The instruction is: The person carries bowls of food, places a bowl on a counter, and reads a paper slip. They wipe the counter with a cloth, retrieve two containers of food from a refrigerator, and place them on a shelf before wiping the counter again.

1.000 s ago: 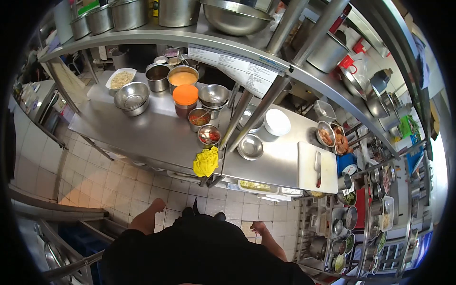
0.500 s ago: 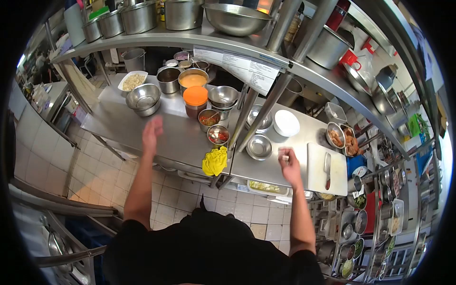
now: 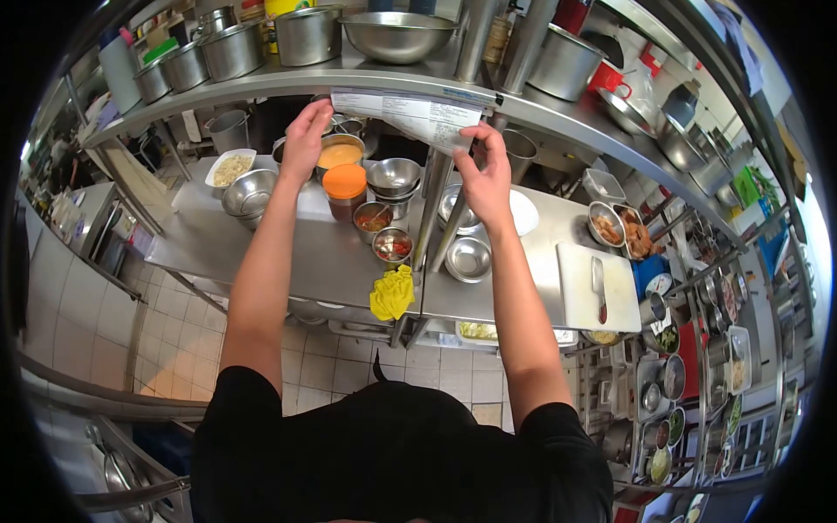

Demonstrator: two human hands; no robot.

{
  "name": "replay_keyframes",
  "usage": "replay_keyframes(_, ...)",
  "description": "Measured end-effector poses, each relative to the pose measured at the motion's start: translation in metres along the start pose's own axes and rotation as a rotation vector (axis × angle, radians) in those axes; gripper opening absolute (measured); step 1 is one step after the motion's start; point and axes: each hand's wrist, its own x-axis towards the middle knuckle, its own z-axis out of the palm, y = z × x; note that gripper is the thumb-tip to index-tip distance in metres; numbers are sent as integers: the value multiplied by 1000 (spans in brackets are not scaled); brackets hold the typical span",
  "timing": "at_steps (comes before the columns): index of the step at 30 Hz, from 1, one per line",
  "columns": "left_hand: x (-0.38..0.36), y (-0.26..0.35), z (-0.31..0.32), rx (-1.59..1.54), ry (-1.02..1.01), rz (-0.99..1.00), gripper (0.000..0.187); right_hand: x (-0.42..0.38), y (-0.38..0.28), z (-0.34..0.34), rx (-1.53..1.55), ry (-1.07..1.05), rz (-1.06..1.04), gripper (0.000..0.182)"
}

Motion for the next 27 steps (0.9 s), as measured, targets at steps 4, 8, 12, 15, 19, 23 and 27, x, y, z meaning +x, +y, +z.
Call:
replay_keyframes(4, 0, -3, 5, 7, 35, 18, 31, 3, -7, 9, 116, 27, 71, 24)
replay_keyframes(8, 2, -3, 12, -4, -15, 22, 29, 10, -5, 9, 136, 103, 52, 23)
replay_keyframes(12, 6, -1, 18, -16, -43, 74, 24, 13, -1, 13, 168, 167, 22, 22)
replay_keyframes(15, 7, 6, 36, -148, -84, 43, 25, 19, 7, 16, 92, 207, -10, 16)
replay_keyframes(19, 4, -3, 72, -256, -193, 1, 25, 22, -1, 26, 137, 213, 29, 14)
replay_keyframes(23, -29, -6, 122, -415, -262, -103, 24, -5, -9, 19, -21, 257, 32, 4)
replay_keyframes(27, -101, -12, 169, -555, -358, -295, 26, -68, -22, -12, -348, 219, 127, 15)
